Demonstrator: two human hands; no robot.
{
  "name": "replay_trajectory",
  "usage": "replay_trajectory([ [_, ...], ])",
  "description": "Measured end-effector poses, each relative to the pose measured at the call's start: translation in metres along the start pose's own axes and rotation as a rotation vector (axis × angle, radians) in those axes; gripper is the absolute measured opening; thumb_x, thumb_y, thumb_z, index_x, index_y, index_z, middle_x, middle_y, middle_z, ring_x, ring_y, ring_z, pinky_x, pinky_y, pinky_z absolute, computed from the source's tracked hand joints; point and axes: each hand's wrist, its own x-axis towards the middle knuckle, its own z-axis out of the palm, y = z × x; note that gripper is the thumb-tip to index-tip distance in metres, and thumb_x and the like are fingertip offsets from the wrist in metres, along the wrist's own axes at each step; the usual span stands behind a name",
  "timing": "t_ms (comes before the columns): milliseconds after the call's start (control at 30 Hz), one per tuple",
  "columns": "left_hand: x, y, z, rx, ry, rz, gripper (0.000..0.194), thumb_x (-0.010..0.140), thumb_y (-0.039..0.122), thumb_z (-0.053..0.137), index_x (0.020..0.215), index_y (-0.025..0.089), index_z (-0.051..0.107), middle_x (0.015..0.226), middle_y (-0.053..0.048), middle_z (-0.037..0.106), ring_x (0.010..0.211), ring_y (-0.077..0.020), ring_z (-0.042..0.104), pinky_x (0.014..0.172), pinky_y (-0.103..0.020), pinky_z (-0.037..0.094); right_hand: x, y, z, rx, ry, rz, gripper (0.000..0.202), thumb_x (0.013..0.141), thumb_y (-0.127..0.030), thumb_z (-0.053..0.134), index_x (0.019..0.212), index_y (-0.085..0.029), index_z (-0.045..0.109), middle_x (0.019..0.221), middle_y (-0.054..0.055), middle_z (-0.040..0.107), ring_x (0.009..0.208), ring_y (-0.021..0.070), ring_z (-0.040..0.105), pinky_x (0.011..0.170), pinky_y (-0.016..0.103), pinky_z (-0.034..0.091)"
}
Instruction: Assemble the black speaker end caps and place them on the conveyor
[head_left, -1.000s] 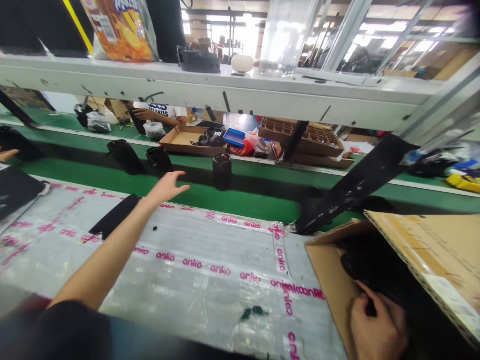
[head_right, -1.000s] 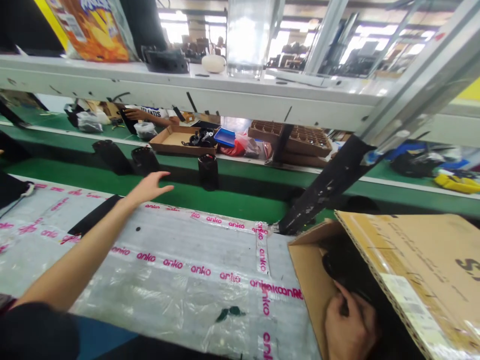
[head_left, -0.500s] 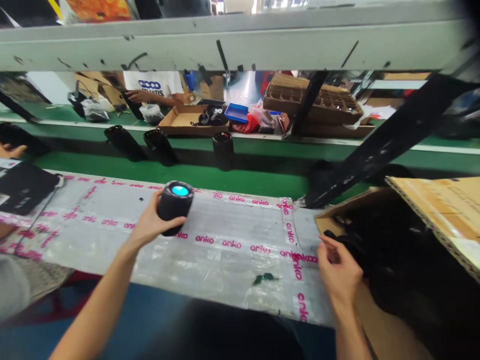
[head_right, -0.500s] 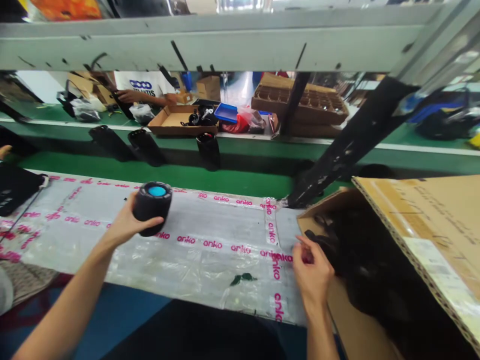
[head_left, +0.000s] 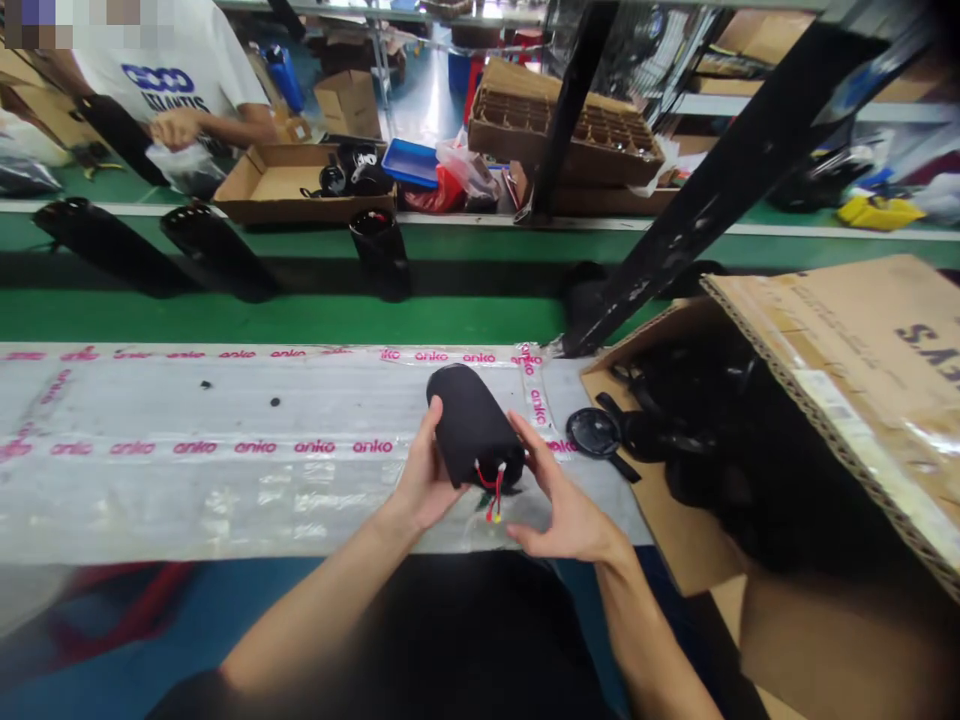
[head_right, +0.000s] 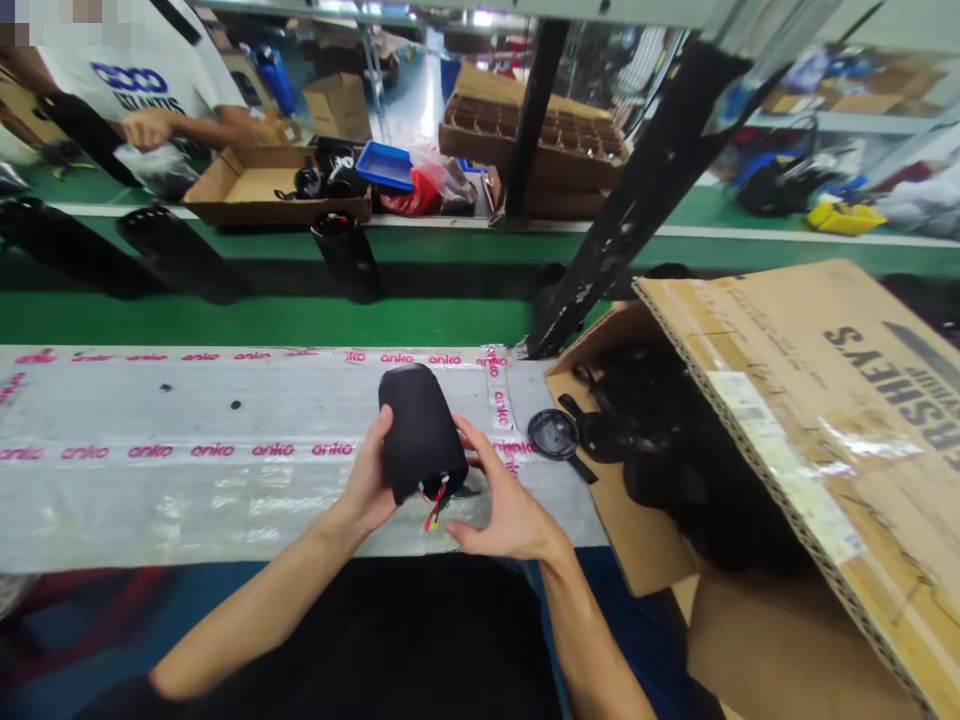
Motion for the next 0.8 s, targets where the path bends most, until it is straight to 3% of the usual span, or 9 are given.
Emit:
replay_trajectory([
  [133,-0.01,0.005,0.012,-0.181,-0.023,-0.118,0.072,0.093,0.084,0.056,0.129,0.023,0.07,0.14,-0.013,0.075,0.132,-0.0379,0.07,0.108,-0.055,0.061,0.011,-0.007,0.017,-0.169,0.18,-0.026,0.136,0.071,-0.035,0.099,0.176,-0.035,0.012,0.185,0.012,0.018,0.172,0.039,0.018,0.138,0.064,0.023],
  [267,-0.016,-0.007,-0.003,-0.166,-0.206,-0.232,0.078,0.093,0.089,0.049,0.123,0.022,0.074,0.126,-0.013,0.08,0.118,-0.0339,0.075,0.101,-0.049,0.06,0.034,-0.002,0.025,-0.055,0.332,-0.095,0.114,0.072,-0.043,0.1,0.166,-0.03,0.037,0.17,0.015,0.047,0.158,0.0375,0.048,0.133,0.058,0.039],
  [367,-0.024,-0.003,-0.032,0.1,-0.444,-0.345,0.092,0.091,0.096,0.039,0.098,0.014,0.08,0.097,-0.018,0.082,0.093,-0.0323,0.078,0.086,-0.043,0.058,0.047,0.001,0.014,0.025,0.33,-0.06,0.112,0.064,-0.046,0.104,0.158,-0.026,0.046,0.154,0.016,0.063,0.14,0.0354,0.065,0.123,0.053,0.053],
  [400,-0.027,0.002,-0.042,0.25,-0.458,-0.306,0.086,0.094,0.091,0.044,0.089,0.013,0.079,0.088,-0.017,0.08,0.085,-0.0299,0.077,0.082,-0.041,0.056,0.051,0.001,0.009,0.028,0.327,-0.047,0.112,0.061,-0.048,0.105,0.155,-0.025,0.049,0.149,0.016,0.065,0.136,0.035,0.067,0.12,0.052,0.055],
  [467,-0.028,0.014,-0.058,0.523,-0.298,-0.013,0.056,0.097,0.071,0.066,0.085,0.017,0.076,0.081,-0.01,0.076,0.08,-0.0245,0.073,0.08,-0.037,0.054,0.057,0.004,0.003,0.024,0.316,-0.036,0.107,0.058,-0.05,0.106,0.148,-0.024,0.055,0.146,0.015,0.067,0.133,0.0346,0.069,0.119,0.052,0.056],
  [533,-0.024,0.022,-0.064,0.692,-0.095,0.379,0.039,0.088,0.053,0.086,0.108,0.022,0.076,0.106,-0.008,0.078,0.103,-0.0262,0.074,0.093,-0.038,0.055,0.06,0.008,0.004,0.03,0.303,-0.036,0.105,0.06,-0.053,0.105,0.148,-0.024,0.056,0.149,0.015,0.066,0.138,0.0349,0.066,0.123,0.052,0.052],
  [633,-0.008,0.018,-0.056,0.819,-0.12,0.681,0.088,0.085,0.053,0.089,0.159,0.03,0.049,0.165,-0.013,0.052,0.153,-0.0356,0.05,0.125,-0.049,0.042,0.06,0.013,0.015,0.075,0.263,-0.047,0.105,0.074,-0.06,0.095,0.161,-0.026,0.046,0.165,0.015,0.054,0.153,0.0359,0.054,0.131,0.054,0.043],
  [700,0.004,0.005,-0.048,0.849,-0.24,0.715,0.096,0.093,0.057,0.079,0.171,0.031,0.03,0.176,-0.014,0.037,0.163,-0.0377,0.038,0.134,-0.054,0.033,0.056,0.016,0.026,0.104,0.266,-0.08,0.103,0.085,-0.069,0.08,0.168,-0.027,0.036,0.174,0.014,0.044,0.161,0.0365,0.045,0.134,0.056,0.038],
  [800,0.015,-0.017,-0.04,0.823,-0.275,0.769,0.095,0.098,0.058,0.072,0.174,0.032,0.022,0.178,-0.014,0.033,0.163,-0.0391,0.038,0.135,-0.057,0.03,0.049,0.021,0.043,0.119,0.381,-0.125,0.097,0.093,-0.076,0.061,0.171,-0.027,0.028,0.177,0.013,0.038,0.163,0.0379,0.04,0.134,0.06,0.035],
])
